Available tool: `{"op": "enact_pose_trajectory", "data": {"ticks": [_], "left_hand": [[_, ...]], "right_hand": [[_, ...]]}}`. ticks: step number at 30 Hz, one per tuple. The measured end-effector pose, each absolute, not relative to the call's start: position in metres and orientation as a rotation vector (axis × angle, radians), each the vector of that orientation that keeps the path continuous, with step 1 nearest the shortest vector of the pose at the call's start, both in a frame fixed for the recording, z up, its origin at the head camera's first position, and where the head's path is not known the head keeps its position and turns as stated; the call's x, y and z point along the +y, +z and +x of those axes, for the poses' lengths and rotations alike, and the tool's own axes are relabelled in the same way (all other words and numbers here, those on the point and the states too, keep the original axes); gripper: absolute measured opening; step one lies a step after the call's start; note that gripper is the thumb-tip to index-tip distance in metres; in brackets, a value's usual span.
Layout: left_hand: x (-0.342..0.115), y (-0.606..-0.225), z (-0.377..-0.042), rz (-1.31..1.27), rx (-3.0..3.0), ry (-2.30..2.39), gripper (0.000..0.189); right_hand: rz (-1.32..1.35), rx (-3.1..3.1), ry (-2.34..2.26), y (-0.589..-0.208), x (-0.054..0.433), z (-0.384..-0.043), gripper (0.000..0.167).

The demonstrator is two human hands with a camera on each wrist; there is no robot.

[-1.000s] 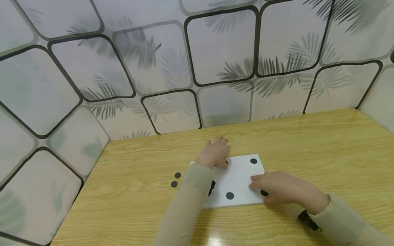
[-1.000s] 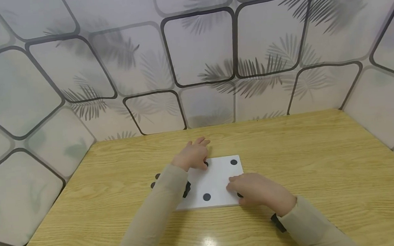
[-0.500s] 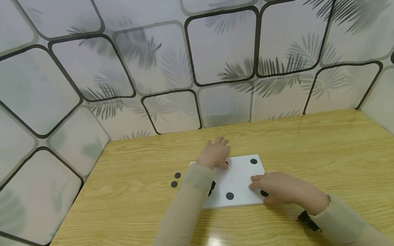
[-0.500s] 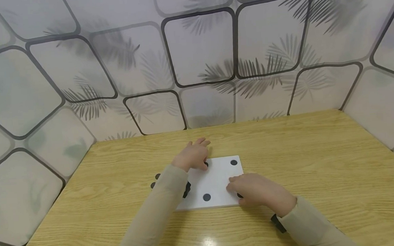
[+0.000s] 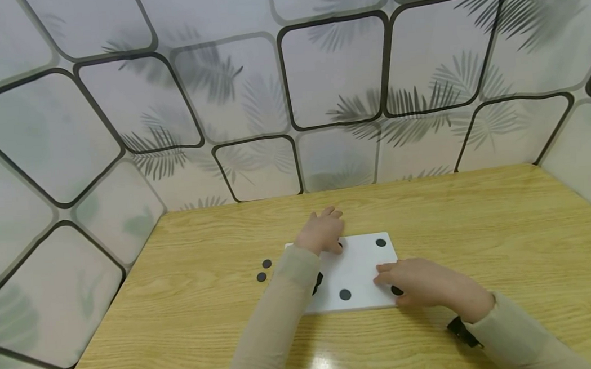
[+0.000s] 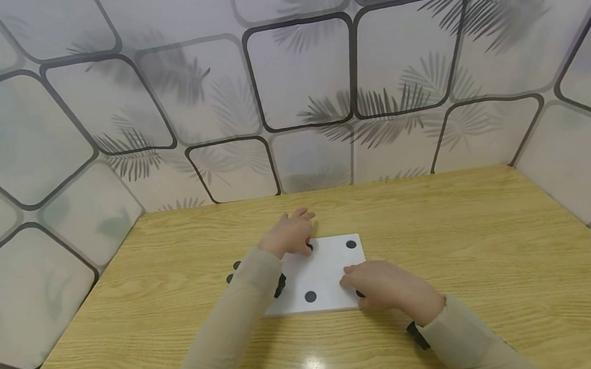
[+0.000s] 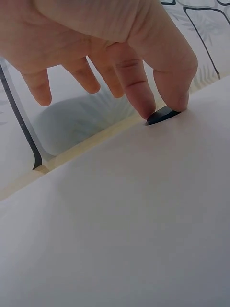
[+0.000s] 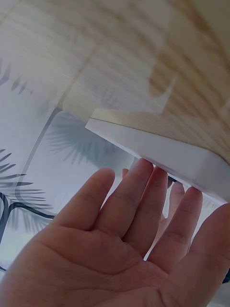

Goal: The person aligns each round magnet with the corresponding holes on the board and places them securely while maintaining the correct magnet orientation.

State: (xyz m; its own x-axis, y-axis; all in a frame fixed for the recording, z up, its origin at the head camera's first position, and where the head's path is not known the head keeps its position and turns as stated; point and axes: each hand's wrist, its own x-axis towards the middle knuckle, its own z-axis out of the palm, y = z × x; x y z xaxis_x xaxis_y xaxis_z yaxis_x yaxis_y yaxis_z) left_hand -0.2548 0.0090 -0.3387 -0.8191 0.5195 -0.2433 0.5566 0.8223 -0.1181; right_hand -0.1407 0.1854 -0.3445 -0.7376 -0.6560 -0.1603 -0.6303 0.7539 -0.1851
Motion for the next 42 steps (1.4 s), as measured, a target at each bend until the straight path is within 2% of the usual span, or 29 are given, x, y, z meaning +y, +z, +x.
{"op": "enact_pose_trajectory", "data": {"ticks": [9,19,29,42], "left_hand": [[0.008,-0.338,-0.255,0.848,2.813,-0.249,0.018],[0.009,-0.336,-0.253,0.846,2.805,-0.237,0.019],[0.01,-0.338,-0.252,0.88,2.809,-0.281,0.003],[-0.015,-0.328,-0.249,0.95,2.839,-0.317,0.021]], "right_hand": [[-1.008,2.74,-0.186,-0.344,0.186,-0.141,0.037],[-1.009,2.741,-0.179,-0.344,0.185,-0.141,0.037],[-1.01,2.73,-0.188,-0.343,0.185,-0.14,0.038],[-1.017,2.732,-0.195,-0.343,0.185,-0.139,0.037]]}}
